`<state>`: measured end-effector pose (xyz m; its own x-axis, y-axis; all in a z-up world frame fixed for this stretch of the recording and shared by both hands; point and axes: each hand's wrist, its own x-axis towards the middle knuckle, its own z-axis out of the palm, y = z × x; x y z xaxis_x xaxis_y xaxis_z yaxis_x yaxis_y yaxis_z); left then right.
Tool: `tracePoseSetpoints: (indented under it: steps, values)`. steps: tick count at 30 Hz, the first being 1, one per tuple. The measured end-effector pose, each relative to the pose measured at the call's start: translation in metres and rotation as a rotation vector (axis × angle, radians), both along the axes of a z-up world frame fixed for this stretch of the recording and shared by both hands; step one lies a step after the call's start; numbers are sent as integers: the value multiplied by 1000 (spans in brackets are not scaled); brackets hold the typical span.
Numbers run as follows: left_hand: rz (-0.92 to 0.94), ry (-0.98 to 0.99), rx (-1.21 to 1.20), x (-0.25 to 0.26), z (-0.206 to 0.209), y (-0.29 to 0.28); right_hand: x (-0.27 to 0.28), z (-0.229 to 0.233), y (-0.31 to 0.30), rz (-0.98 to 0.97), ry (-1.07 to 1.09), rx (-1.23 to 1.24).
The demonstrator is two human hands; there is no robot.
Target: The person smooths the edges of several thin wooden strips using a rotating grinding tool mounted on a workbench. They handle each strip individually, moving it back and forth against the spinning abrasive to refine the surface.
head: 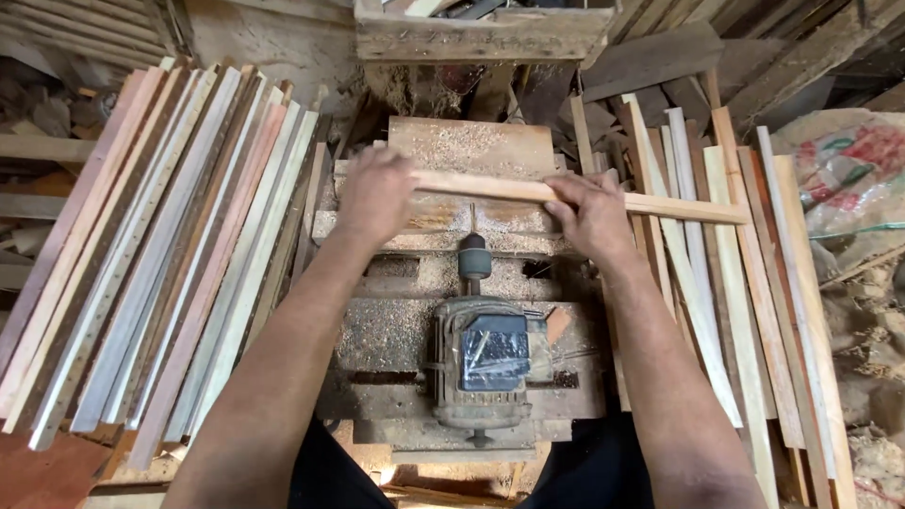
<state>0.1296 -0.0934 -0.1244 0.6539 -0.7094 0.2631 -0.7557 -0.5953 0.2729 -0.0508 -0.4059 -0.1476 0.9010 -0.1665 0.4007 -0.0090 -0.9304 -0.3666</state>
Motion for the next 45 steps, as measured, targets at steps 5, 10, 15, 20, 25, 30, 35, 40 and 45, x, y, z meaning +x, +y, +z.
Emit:
tracePoseSetpoints:
  steps: [5,10,15,20,25,30,35,40,45]
  values:
    - [-19,77,-204,13,-53,-3,-1,-1,2,-27,17,-22]
    - [-162,84,-323,-2,-57,-25,-3,0,8,-73,3,-29]
    - [-138,57,-425,-6,-66,-35,6,-10,4,38,-130,-56]
    - [-145,-16,-317,1,-74,-39,6,-10,4,19,-189,6]
    - [-171,-21,-104,-16,-26,-58,-3,-9,5,7,-221,56]
    - [-372,-57,203,-64,16,-169,-28,6,-5,-93,-191,60]
    - [-410,58,322,-96,19,-228,-108,12,-45,-544,-102,18]
    - [-399,167,315,-129,46,-236,-164,22,-53,-873,352,224]
    - [-349,-57,445,-114,6,-252,-163,13,-67,-831,394,122]
